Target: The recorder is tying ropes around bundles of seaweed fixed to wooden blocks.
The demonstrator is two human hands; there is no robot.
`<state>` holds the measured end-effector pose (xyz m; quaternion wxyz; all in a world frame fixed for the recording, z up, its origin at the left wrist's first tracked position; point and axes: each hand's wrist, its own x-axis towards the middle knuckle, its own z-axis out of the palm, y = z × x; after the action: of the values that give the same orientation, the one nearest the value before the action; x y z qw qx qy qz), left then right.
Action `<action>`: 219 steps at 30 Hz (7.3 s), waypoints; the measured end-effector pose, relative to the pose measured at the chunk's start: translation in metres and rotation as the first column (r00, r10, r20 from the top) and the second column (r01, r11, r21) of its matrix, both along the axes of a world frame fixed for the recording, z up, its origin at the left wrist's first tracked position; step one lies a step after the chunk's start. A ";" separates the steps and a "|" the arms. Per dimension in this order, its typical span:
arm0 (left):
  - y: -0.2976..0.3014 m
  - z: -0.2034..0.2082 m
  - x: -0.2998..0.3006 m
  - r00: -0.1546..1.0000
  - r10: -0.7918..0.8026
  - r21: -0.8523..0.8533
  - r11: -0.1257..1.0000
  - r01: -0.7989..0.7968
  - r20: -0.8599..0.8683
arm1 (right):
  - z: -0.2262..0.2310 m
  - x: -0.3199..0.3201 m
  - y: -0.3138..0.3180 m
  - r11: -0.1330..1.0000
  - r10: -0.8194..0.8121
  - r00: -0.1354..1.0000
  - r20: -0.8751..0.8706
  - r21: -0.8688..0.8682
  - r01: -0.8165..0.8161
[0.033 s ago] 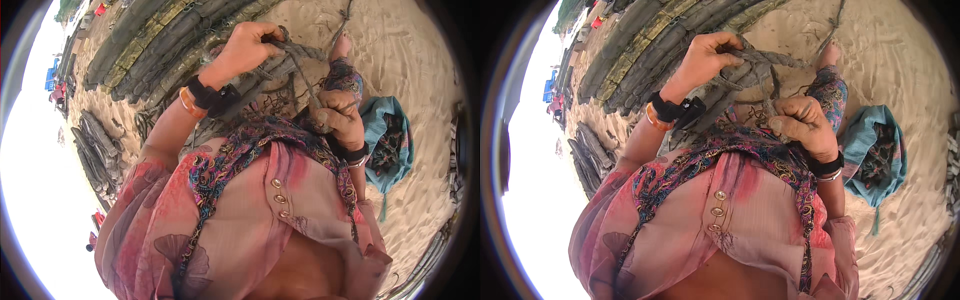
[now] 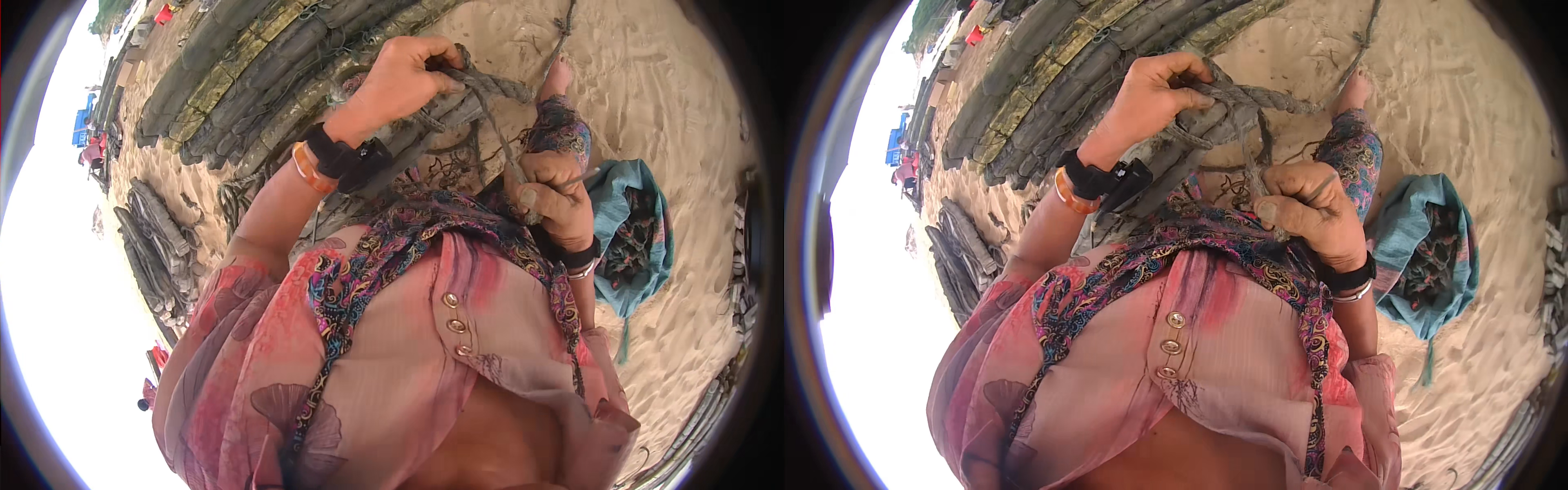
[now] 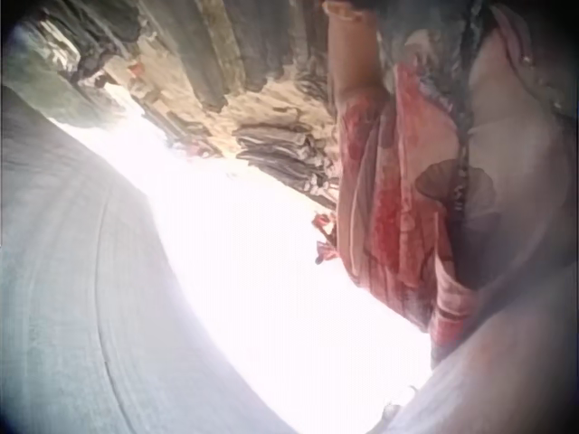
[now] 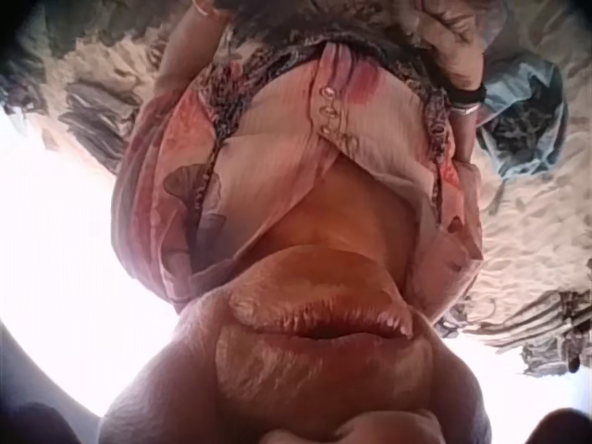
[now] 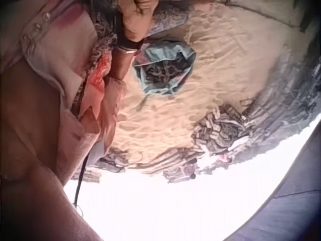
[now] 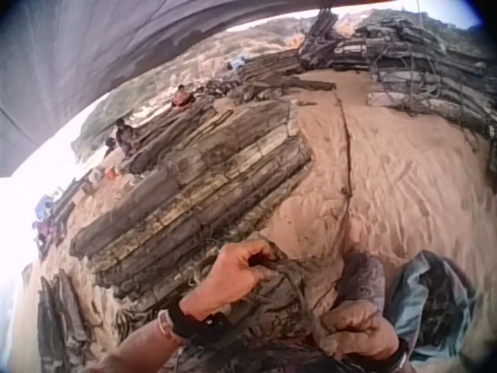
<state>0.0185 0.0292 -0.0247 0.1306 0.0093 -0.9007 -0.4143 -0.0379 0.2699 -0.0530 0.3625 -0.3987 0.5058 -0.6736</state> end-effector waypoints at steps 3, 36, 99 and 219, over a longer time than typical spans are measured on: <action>-0.033 -0.007 0.002 0.970 0.228 -0.010 0.973 -0.230 -0.084 | 0.011 0.000 -0.002 0.639 0.501 0.859 -0.103 -0.625 -0.448; -0.019 -0.012 0.069 0.981 0.148 -0.122 0.979 -0.163 -0.124 | 0.129 -0.103 0.001 0.868 -0.361 0.932 0.031 -0.354 0.348; -0.039 -0.006 0.032 0.981 -0.179 -0.488 0.864 0.120 -0.075 | 0.010 0.008 -0.089 0.892 -0.231 0.751 -0.618 0.175 0.418; -0.019 0.044 0.032 0.675 -0.348 -0.708 0.599 -0.374 -0.651 | 0.006 0.003 -0.086 0.832 -0.285 0.286 -0.915 -0.088 0.548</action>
<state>0.0509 0.0100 0.0192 0.4749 -0.2107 -0.8516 0.0699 -0.0347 0.1835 -0.0470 -0.1125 -0.4999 0.7828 -0.3531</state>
